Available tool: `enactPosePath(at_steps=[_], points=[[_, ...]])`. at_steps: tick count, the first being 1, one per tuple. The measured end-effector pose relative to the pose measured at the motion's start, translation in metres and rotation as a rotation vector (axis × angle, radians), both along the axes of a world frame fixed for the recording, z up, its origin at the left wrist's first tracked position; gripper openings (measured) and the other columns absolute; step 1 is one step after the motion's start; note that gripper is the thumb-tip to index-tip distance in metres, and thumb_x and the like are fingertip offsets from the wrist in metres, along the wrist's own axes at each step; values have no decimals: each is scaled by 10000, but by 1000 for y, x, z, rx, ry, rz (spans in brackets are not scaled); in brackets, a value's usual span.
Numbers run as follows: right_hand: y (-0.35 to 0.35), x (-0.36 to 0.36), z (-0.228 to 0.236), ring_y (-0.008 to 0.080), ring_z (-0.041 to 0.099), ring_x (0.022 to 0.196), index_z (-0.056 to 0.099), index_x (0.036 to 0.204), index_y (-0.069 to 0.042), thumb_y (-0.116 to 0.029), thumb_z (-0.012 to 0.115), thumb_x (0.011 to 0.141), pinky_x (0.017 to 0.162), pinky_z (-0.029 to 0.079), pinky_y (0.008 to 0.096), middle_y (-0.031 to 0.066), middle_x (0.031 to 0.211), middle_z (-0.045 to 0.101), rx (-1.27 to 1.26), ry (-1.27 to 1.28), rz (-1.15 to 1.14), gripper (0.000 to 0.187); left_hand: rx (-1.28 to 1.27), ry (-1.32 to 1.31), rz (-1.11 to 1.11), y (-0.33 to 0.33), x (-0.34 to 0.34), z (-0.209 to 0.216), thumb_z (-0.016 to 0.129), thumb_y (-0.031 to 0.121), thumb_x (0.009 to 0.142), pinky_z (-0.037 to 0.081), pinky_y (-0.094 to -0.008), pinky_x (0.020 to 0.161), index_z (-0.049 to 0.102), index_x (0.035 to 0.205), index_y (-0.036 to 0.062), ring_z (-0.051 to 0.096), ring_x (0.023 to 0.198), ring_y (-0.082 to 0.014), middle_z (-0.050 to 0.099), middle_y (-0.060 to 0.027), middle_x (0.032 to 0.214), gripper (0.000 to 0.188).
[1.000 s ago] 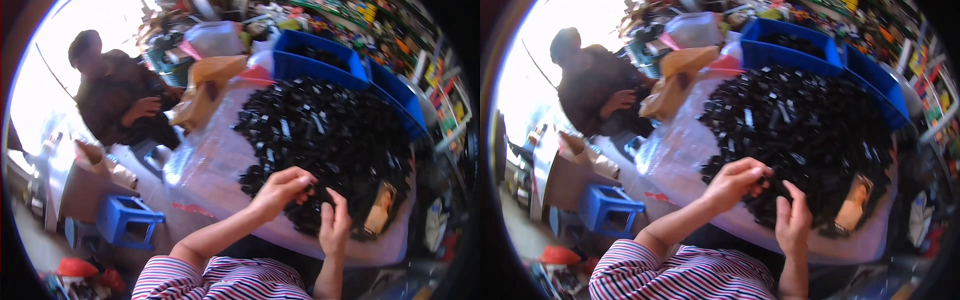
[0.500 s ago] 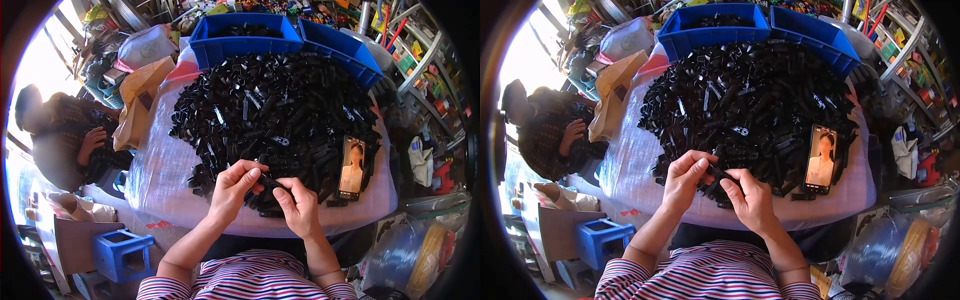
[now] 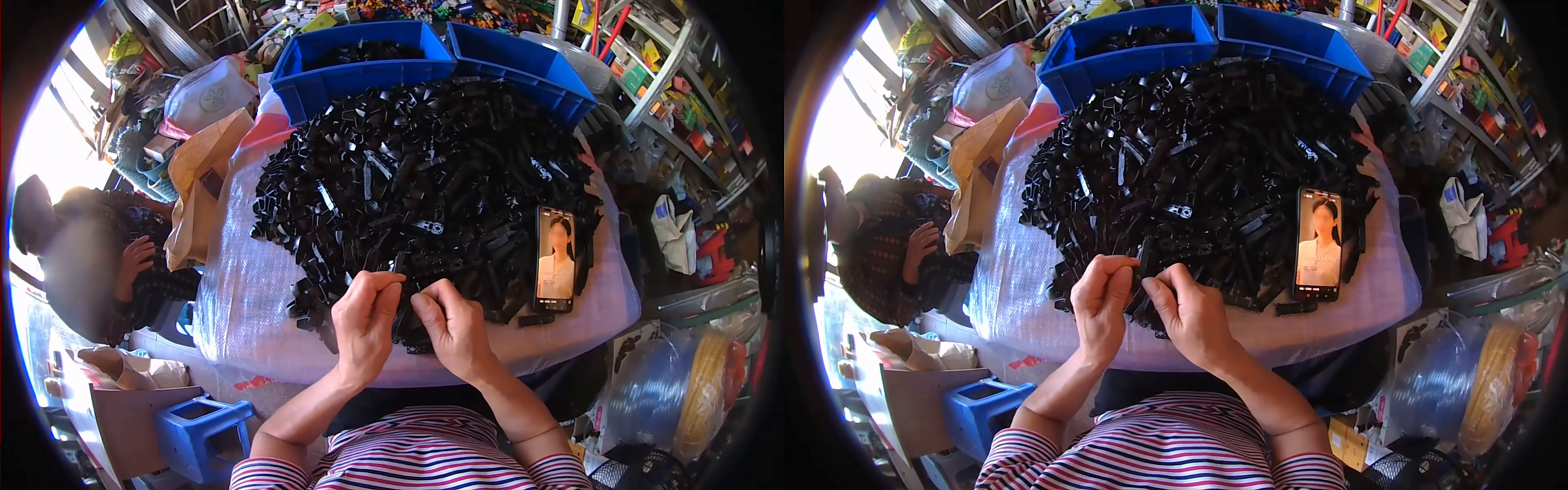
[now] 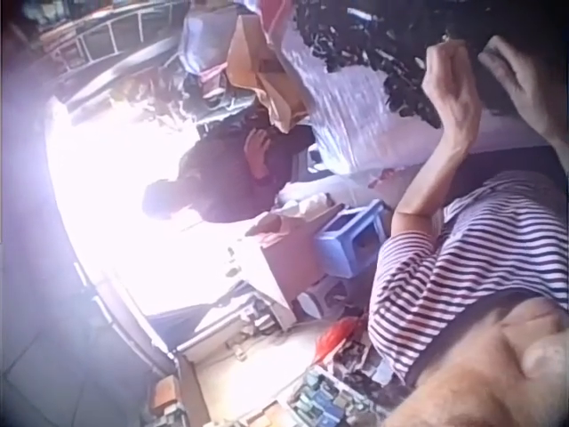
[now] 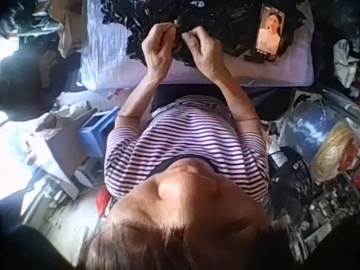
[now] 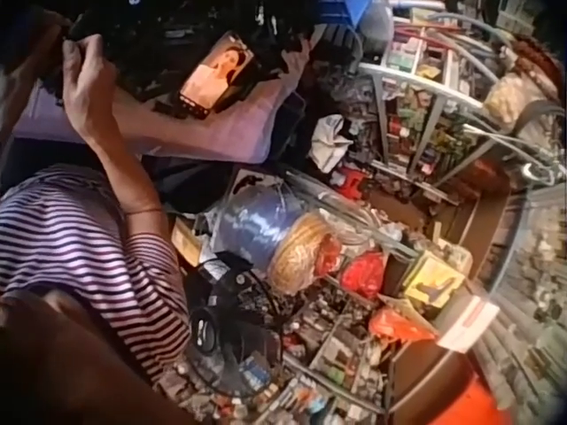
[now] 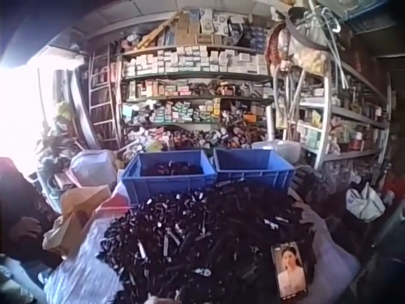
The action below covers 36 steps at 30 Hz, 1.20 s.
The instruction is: Sorting and inspecting small black plastic components on a workbench in a manufacturing environment.
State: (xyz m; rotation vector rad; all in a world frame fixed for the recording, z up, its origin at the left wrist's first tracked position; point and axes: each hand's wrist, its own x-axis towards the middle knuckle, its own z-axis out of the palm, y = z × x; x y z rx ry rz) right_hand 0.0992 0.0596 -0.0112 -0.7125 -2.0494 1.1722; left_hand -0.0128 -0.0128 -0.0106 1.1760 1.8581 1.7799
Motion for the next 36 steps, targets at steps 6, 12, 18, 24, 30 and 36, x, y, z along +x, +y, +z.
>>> enactPosePath(at_steps=[6, 12, 18, 24, 30, 36], points=[[1, -3, 20, 161, 531, 480, 515, 815, -8, -169, 563, 884, 461, 402, 262, 79, 582, 530, 88, -33, 93, 182, -6, -125, -110, -5, -7, 10, 524, 29, 862, 364, -227, 527, 594, 888, -12, 450, 586, -102, 513, -48, 702, 84], [-11, -12, 28, 234, 599, 562, 543, 858, -9, -151, 604, 852, 495, 444, 285, 120, 672, 587, 199, 55, 82, 155, 225, -68, 23, -10, -4, 19, 498, 92, 887, 364, -210, 572, 601, 895, -17, 460, 633, -92, 546, -28, 768, 150], [-8, 1, 32, 202, 610, 614, 528, 968, 8, -123, 595, 856, 550, 466, 272, 121, 793, 619, 336, 74, 111, 185, 311, -916, -222, -4, -20, 4, 501, 178, 916, 455, -211, 599, 587, 956, 14, 555, 649, -103, 590, -51, 769, 190], [-6, 9, 29, 154, 572, 504, 506, 938, -18, -142, 576, 873, 456, 426, 253, 79, 623, 566, 104, 31, 44, 156, 294, -881, -265, -3, -12, 2, 504, 181, 918, 458, -210, 599, 593, 977, 4, 554, 652, -91, 602, -46, 796, 206], [-4, 9, 31, 133, 564, 488, 512, 922, -21, -151, 575, 876, 440, 412, 240, 66, 594, 558, 92, 8, 93, 152, 221, -725, -195, -3, -7, 2, 517, 165, 908, 486, -211, 582, 593, 946, 6, 547, 616, -76, 577, -18, 777, 180], [-5, 7, 25, 119, 519, 497, 509, 890, -14, -143, 571, 876, 456, 398, 237, 54, 596, 541, 106, 0, 82, 144, 131, -475, -132, -7, -4, 1, 506, 151, 915, 432, -179, 552, 597, 937, 4, 518, 606, -47, 573, -7, 758, 174]])
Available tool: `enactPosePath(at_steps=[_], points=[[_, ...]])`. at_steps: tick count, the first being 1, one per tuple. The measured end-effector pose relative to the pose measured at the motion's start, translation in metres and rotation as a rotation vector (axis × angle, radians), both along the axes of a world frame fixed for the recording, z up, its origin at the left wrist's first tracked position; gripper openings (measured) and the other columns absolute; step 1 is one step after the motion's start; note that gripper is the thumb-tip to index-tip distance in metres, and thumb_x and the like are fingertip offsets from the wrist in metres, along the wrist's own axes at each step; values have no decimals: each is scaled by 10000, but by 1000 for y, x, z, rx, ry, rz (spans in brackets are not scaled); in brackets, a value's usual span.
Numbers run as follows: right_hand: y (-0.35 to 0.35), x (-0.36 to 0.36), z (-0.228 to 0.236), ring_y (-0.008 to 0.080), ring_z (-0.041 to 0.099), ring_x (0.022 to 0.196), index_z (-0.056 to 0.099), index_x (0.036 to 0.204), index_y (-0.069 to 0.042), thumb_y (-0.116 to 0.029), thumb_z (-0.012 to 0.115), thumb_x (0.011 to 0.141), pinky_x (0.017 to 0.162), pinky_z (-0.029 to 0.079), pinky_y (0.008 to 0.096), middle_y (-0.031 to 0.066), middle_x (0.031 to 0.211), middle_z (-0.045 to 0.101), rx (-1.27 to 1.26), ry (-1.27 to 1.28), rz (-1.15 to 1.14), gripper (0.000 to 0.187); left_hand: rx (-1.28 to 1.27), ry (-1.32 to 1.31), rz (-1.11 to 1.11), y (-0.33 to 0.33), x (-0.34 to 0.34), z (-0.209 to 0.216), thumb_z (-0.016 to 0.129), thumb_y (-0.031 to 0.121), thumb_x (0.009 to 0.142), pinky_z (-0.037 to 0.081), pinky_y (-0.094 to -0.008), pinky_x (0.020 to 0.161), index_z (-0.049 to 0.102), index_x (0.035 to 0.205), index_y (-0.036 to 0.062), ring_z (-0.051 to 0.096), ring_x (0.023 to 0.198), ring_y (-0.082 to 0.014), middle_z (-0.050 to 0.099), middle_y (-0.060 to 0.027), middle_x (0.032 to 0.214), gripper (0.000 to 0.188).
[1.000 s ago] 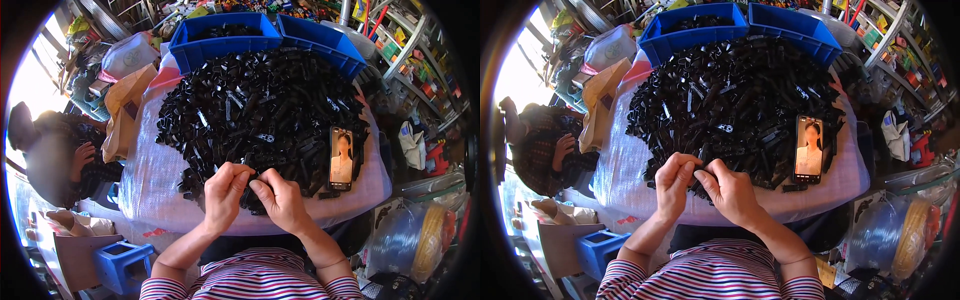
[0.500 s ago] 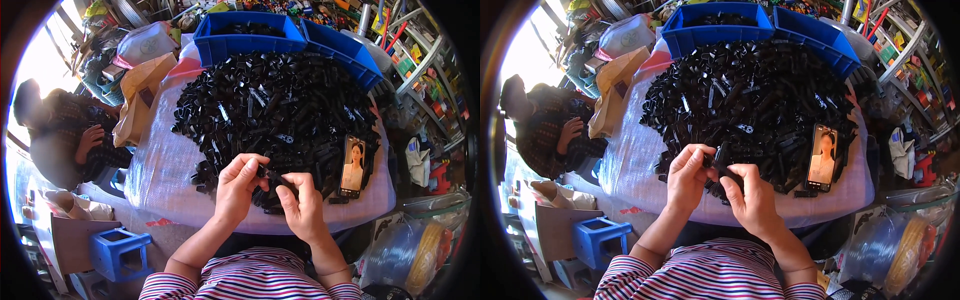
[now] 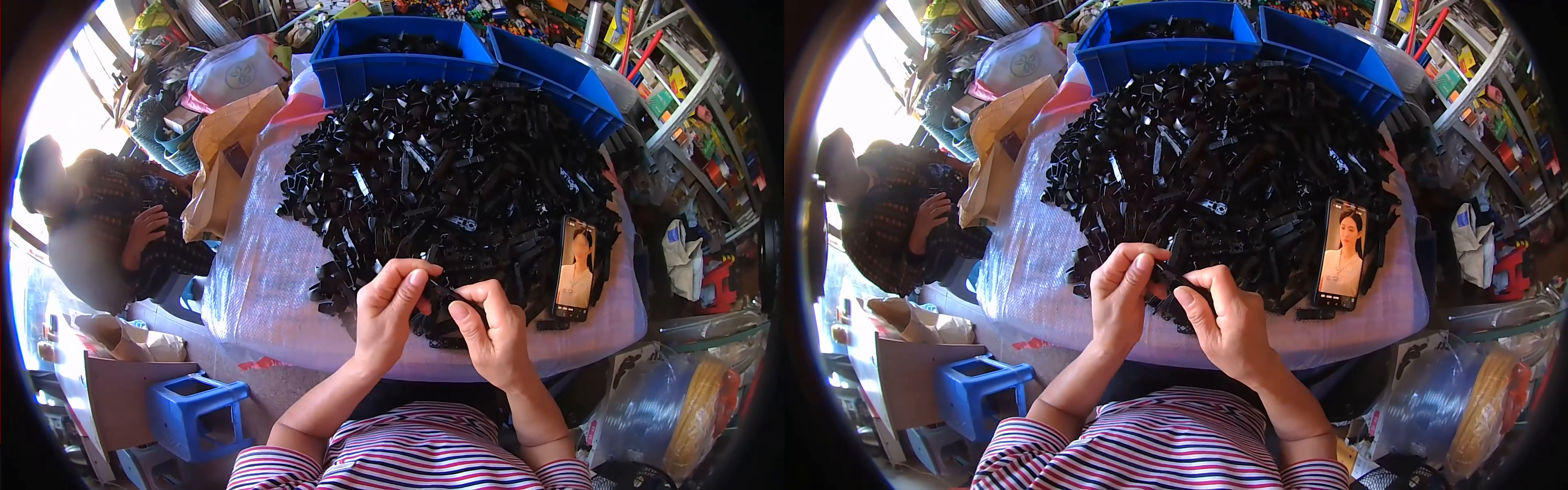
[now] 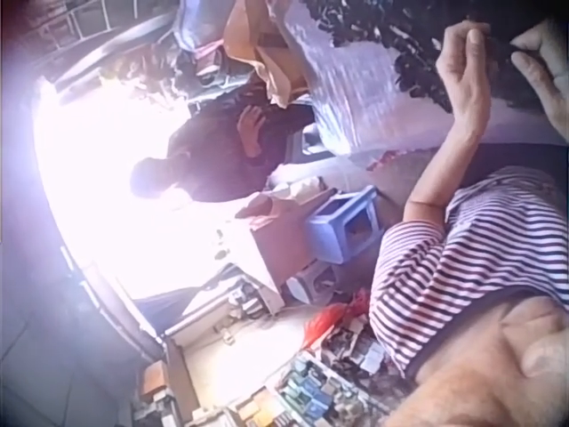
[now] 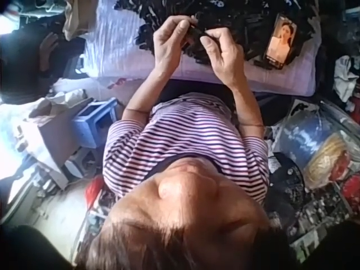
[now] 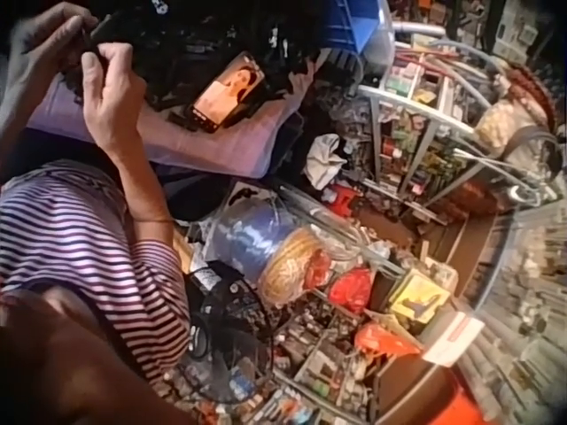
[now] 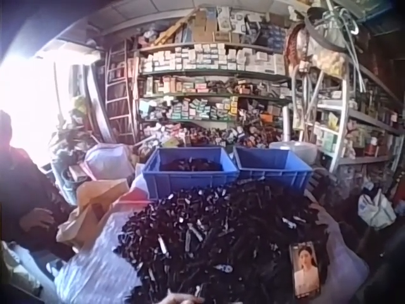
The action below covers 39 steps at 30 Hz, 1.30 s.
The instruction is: Sorting and inspecting small black plastic components on a workbench in a manufacturing environment.
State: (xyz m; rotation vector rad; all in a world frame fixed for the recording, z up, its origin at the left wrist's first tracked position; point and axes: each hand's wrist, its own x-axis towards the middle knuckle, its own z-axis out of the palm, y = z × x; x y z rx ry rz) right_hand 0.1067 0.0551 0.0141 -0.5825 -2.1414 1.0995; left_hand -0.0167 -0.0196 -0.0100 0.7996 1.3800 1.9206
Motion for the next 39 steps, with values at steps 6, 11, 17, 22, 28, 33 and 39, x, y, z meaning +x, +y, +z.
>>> enactPosePath(at_steps=[6, 11, 17, 22, 28, 33, 39], points=[[-7, -23, -12, 104, 567, 559, 495, 874, -8, -127, 558, 880, 497, 432, 250, 76, 619, 573, -90, 79, -31, 135, -24, 208, 230, 5, 12, -1, 479, 98, 914, 312, -190, 478, 584, 884, 7, 381, 541, -39, 494, 21, 665, 141], [6, -43, 3, 265, 620, 708, 500, 887, -6, -245, 561, 881, 634, 483, 320, 152, 817, 599, 133, -50, 184, 247, 228, -495, 25, -6, -1, -6, 387, 307, 947, 403, -300, 812, 488, 1011, 61, 514, 934, -156, 549, -77, 1011, 273], [103, -54, -23, 329, 539, 847, 508, 860, -19, -37, 627, 734, 755, 451, 390, 145, 855, 555, 661, -466, 18, 174, 395, -770, 37, -38, -78, 12, 439, 320, 925, 444, -360, 754, 517, 980, 98, 551, 951, -206, 557, -110, 1071, 243], [103, -33, -3, 258, 548, 628, 537, 1028, 16, 21, 578, 732, 595, 445, 338, 125, 770, 546, 379, -276, -37, 299, -76, 77, 243, -61, -109, -7, 591, 56, 799, 326, -197, 504, 605, 855, 29, 428, 529, -76, 478, 15, 613, 64], [98, -21, -31, 328, 555, 811, 575, 962, 17, -63, 628, 763, 711, 451, 378, 146, 883, 531, 512, -337, -20, 221, -529, 1092, 191, -40, -77, -14, 711, 103, 685, 478, -335, 626, 639, 874, 69, 611, 721, -270, 574, -93, 805, 204], [102, -22, -24, 297, 571, 712, 558, 872, 15, -28, 620, 756, 643, 459, 352, 129, 823, 548, 427, -325, 24, 138, -477, 1084, 164, -33, -89, -19, 692, 50, 694, 472, -332, 619, 591, 813, 35, 604, 714, -275, 562, -97, 776, 156], [94, -13, 4, 235, 543, 663, 547, 840, 9, -15, 627, 728, 617, 445, 318, 102, 798, 550, 402, -313, -77, 139, -518, 584, 198, -31, -100, -6, 661, 12, 723, 432, -261, 567, 577, 838, 14, 590, 669, -151, 572, -72, 729, 143]])
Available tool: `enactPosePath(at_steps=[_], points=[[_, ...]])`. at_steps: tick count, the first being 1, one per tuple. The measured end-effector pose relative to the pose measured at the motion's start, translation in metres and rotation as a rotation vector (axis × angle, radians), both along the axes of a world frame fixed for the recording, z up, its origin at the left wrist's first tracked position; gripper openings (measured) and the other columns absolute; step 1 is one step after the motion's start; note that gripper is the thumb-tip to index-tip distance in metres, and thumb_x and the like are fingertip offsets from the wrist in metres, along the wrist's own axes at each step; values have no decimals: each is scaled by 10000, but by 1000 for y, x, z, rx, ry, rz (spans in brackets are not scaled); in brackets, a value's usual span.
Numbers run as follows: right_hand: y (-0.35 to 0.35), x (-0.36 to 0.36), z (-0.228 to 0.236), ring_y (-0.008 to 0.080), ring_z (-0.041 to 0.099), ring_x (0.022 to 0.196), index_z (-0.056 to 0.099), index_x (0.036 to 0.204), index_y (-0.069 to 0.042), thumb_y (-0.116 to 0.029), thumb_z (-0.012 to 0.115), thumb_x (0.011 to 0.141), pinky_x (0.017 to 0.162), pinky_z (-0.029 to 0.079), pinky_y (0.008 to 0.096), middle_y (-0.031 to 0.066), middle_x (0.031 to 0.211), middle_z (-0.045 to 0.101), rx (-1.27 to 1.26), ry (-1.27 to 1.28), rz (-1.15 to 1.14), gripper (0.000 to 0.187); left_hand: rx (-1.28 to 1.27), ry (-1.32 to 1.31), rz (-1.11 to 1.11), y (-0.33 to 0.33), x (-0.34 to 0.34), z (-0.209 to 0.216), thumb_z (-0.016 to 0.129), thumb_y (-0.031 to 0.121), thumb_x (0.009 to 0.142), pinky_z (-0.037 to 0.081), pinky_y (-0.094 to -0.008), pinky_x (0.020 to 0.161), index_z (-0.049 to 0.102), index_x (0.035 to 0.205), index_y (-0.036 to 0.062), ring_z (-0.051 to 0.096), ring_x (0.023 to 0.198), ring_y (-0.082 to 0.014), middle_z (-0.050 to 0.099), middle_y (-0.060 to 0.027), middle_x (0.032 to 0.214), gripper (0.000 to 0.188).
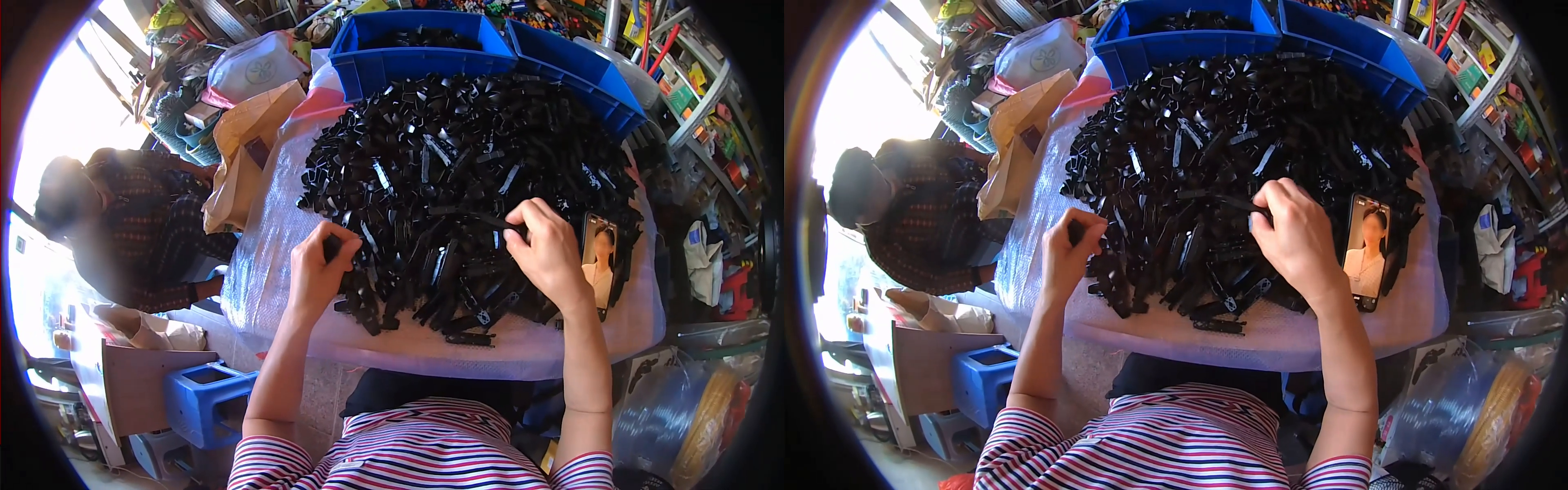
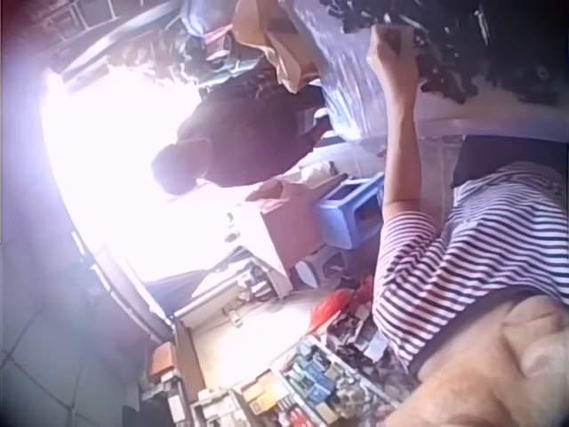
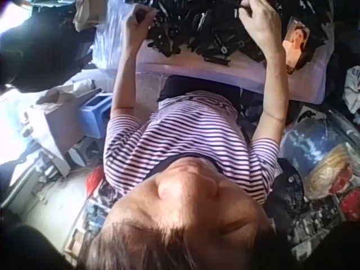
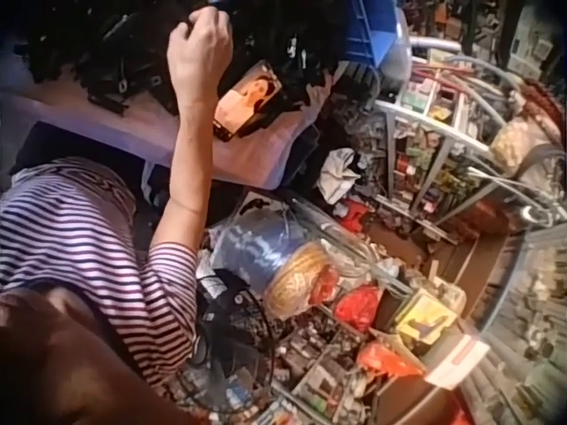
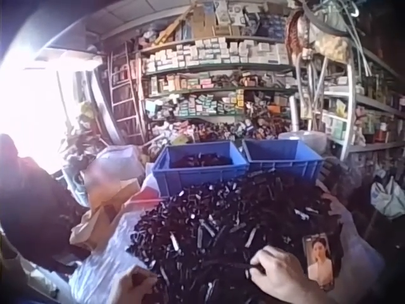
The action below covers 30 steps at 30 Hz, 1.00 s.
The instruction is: Sorting and inspecting small black plastic components on a workbench in a manufacturing environment.
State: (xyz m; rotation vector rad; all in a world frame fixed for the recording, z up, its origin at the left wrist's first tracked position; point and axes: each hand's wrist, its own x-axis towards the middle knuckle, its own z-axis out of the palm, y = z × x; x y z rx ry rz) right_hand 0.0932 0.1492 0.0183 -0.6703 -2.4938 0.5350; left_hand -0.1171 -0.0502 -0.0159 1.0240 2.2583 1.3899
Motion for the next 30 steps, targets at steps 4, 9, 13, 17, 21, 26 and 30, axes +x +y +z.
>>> enactPosePath(at_steps=[4, 9, 13, 17, 21, 26, 30], points=[[-6, 1, -7, 265, 538, 789, 554, 849, -4, -6, 628, 713, 703, 451, 346, 99, 819, 563, 176, -75, 99, 155, 167, 482, -66, 2, -10, 3, 668, 9, 702, 405, -236, 514, 623, 849, 27, 545, 596, -79, 566, -55, 694, 155], [7, -7, -29, 286, 552, 812, 562, 949, -8, 18, 603, 727, 724, 461, 357, 124, 864, 563, 175, -139, 163, 228, -23, 365, -244, -16, 1, 27, 690, 25, 680, 424, -249, 534, 664, 903, 77, 546, 585, -127, 566, -62, 697, 230], [-1, -6, -16, 286, 563, 704, 547, 1022, -20, 34, 584, 733, 630, 470, 348, 126, 855, 539, 133, 36, 55, 296, -200, 509, -429, -25, 20, 20, 692, 32, 647, 466, -318, 611, 653, 929, 94, 583, 675, -234, 557, -64, 745, 292], [-30, 2, 5, 137, 510, 607, 572, 864, -36, -9, 647, 733, 538, 417, 248, 56, 777, 509, -145, 232, 106, 153, -187, 555, -453, -30, 14, 4, 682, 14, 649, 472, -340, 642, 614, 914, 51, 584, 724, -298, 572, -105, 835, 276], [-55, 23, -3, 100, 522, 640, 524, 782, -34, -31, 689, 732, 554, 434, 216, 42, 796, 539, -385, 319, 178, 172, -19, 366, -289, -19, 12, -1, 662, -43, 681, 448, -257, 585, 604, 932, 23, 569, 650, -153, 608, -69, 834, 266], [-84, 35, -20, 117, 604, 777, 548, 955, 6, -79, 621, 832, 684, 517, 221, 68, 862, 585, -416, 325, 261, 166, 44, 49, -281, -5, 23, 6, 618, -53, 708, 405, -186, 546, 615, 955, 23, 505, 623, -52, 583, -16, 751, 258], [-99, 20, -25, 156, 602, 778, 568, 998, -12, -69, 651, 803, 681, 505, 244, 90, 911, 589, -721, 519, 214, 220, 171, -307, -340, 7, 41, 12, 650, -25, 719, 382, -183, 535, 619, 989, 18, 488, 590, -38, 598, -10, 764, 275]])
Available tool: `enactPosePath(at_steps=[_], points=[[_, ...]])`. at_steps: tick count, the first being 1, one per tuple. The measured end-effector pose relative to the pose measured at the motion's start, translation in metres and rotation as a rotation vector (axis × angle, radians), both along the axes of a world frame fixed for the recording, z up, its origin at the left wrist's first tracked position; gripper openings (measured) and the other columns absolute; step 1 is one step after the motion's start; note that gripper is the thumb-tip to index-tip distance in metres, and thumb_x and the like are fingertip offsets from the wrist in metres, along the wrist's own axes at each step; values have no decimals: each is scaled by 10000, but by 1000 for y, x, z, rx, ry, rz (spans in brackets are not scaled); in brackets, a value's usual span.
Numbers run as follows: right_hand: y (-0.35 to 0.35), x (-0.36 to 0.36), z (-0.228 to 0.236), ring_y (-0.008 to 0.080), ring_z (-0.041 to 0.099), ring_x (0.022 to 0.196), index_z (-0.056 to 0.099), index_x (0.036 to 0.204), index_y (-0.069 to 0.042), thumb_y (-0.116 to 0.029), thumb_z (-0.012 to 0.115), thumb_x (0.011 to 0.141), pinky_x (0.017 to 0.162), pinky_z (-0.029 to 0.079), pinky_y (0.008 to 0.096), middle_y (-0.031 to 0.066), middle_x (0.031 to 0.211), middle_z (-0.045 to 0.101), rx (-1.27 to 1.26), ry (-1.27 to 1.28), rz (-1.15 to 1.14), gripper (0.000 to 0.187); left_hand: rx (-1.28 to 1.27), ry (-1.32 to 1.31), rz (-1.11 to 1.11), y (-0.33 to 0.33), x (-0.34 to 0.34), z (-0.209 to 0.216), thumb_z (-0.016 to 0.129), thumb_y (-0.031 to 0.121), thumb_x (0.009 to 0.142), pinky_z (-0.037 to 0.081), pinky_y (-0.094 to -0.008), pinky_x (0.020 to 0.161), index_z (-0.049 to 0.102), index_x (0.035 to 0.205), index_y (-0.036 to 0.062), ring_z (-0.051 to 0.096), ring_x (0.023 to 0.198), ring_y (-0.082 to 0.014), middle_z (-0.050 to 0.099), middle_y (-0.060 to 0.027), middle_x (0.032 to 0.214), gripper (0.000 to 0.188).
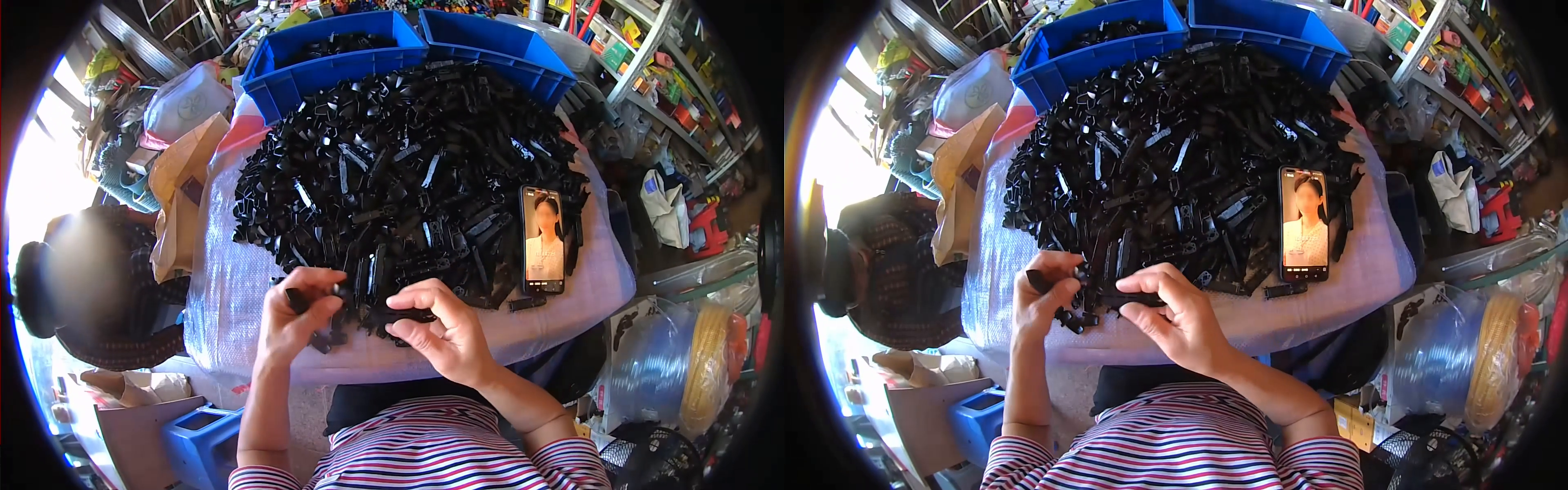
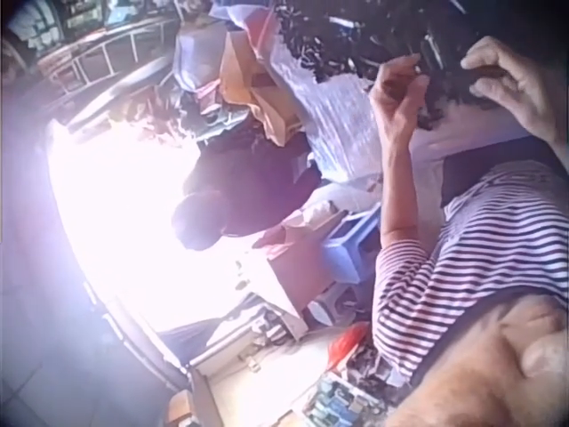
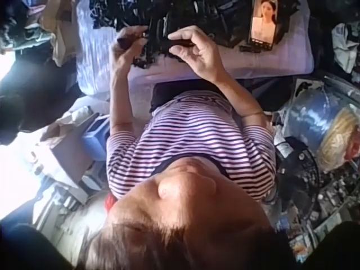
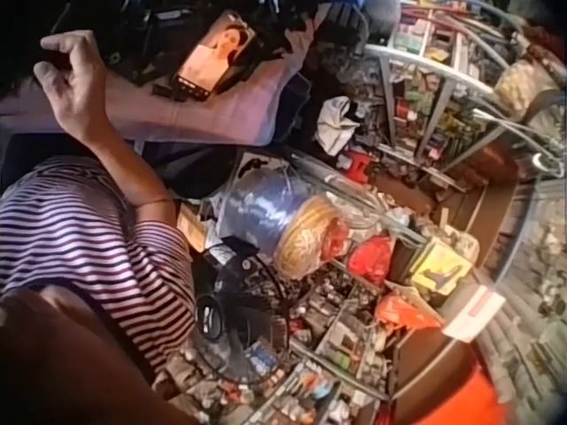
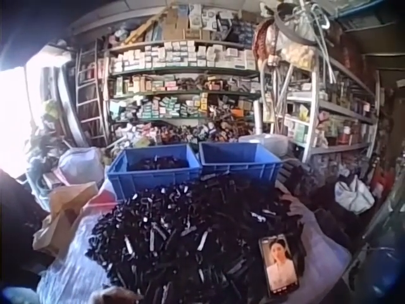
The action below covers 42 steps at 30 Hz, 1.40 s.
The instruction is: Sorting and inspecting small black plastic components on a workbench in a manufacturing environment.
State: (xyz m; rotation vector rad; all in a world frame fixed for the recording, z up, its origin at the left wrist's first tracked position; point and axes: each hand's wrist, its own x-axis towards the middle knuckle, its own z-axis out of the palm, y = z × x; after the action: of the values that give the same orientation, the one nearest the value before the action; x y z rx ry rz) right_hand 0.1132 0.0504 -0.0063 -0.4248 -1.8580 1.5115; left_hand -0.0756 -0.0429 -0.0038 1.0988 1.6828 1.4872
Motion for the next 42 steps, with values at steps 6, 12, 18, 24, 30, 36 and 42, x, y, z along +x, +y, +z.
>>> enactPosePath(at_steps=[6, 12, 18, 24, 30, 36, 42], points=[[-1, -14, 4, 194, 597, 780, 561, 1024, -12, -73, 687, 765, 673, 489, 267, 97, 864, 581, 339, 37, -135, 294, 130, -492, -89, 10, 27, -1, 620, 118, 805, 377, -190, 517, 604, 944, 5, 485, 565, -59, 587, -14, 725, 179], [7, -18, 6, 219, 564, 730, 585, 978, -15, -80, 712, 728, 625, 467, 295, 103, 871, 571, 408, -17, -237, 288, 216, -591, 49, 24, 43, -15, 630, 212, 833, 331, -185, 466, 598, 846, 23, 452, 511, -47, 565, 1, 678, 192], [10, -5, 13, 129, 524, 745, 565, 988, -10, -53, 722, 719, 654, 432, 229, 70, 908, 538, 224, -54, -192, 314, 175, -468, 143, 24, 44, -14, 596, 216, 861, 309, -191, 427, 591, 823, 32, 453, 457, -56, 570, -22, 611, 189], [1, -4, 6, 142, 559, 886, 442, 983, -10, -6, 633, 791, 763, 474, 246, 135, 979, 566, -100, 243, -104, 270, 176, -578, 59, 28, 51, -6, 566, 143, 872, 381, -204, 455, 584, 839, 17, 507, 467, -93, 596, -53, 640, 132], [0, 7, 6, 118, 571, 682, 553, 986, 20, -149, 596, 861, 633, 458, 232, 73, 823, 610, 316, -196, -208, 215, 218, -621, 49, 29, 49, -9, 584, 167, 868, 375, -202, 436, 592, 852, 9, 491, 461, -82, 610, -72, 661, 158], [-1, 12, 13, 62, 419, 532, 582, 916, 8, -242, 545, 899, 494, 350, 216, -9, 595, 493, 87, -255, -119, 253, 183, -543, 46, 25, 51, -9, 599, 166, 861, 378, -198, 442, 593, 853, 9, 490, 473, -71, 596, -52, 650, 158], [0, 11, 11, 65, 458, 558, 589, 899, 9, -242, 544, 898, 511, 373, 215, 8, 629, 541, 25, -331, -54, 256, 170, -328, 72, 21, 54, -5, 603, 109, 852, 386, -195, 447, 590, 845, 7, 501, 492, -57, 577, -29, 634, 103]])
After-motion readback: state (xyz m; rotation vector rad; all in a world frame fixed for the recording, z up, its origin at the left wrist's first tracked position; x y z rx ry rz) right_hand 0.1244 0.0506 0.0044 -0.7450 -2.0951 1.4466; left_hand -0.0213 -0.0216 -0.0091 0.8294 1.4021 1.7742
